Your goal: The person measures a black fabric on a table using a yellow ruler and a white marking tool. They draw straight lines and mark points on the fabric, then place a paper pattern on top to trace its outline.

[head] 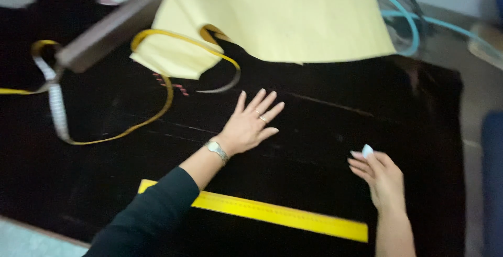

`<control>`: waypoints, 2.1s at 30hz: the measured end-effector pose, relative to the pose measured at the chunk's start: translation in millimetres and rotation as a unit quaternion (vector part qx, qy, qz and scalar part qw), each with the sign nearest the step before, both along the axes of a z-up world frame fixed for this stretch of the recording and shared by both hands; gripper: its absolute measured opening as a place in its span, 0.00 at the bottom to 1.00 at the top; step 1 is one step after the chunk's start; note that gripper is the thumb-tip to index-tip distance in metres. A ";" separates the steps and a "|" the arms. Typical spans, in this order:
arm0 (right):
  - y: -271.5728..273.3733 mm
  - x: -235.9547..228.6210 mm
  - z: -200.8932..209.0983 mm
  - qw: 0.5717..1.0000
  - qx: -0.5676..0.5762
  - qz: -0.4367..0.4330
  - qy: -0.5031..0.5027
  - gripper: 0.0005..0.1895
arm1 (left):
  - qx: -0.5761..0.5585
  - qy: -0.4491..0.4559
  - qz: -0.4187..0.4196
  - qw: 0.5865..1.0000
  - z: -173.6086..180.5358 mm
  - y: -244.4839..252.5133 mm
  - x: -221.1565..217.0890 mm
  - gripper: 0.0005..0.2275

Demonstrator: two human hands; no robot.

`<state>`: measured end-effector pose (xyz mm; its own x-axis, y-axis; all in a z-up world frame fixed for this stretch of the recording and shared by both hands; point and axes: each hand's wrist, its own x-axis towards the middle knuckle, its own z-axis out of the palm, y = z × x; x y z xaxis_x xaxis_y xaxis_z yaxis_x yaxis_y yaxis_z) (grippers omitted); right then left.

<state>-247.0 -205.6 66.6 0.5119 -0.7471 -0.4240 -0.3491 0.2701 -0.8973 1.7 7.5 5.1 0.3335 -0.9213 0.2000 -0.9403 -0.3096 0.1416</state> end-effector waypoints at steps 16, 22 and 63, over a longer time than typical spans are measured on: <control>-52.2 -16.4 -61.9 0.998 0.058 0.030 0.022 0.15 | 0.031 0.123 0.414 0.901 25.7 200.7 93.3 0.08; -34.0 -13.2 -45.4 0.999 0.034 0.025 0.003 0.15 | 0.187 0.217 0.404 0.869 81.8 205.6 135.3 0.03; -28.5 -26.9 -58.0 0.997 -0.062 0.014 -0.043 0.09 | 0.047 0.000 0.307 0.951 -3.9 203.7 125.3 0.27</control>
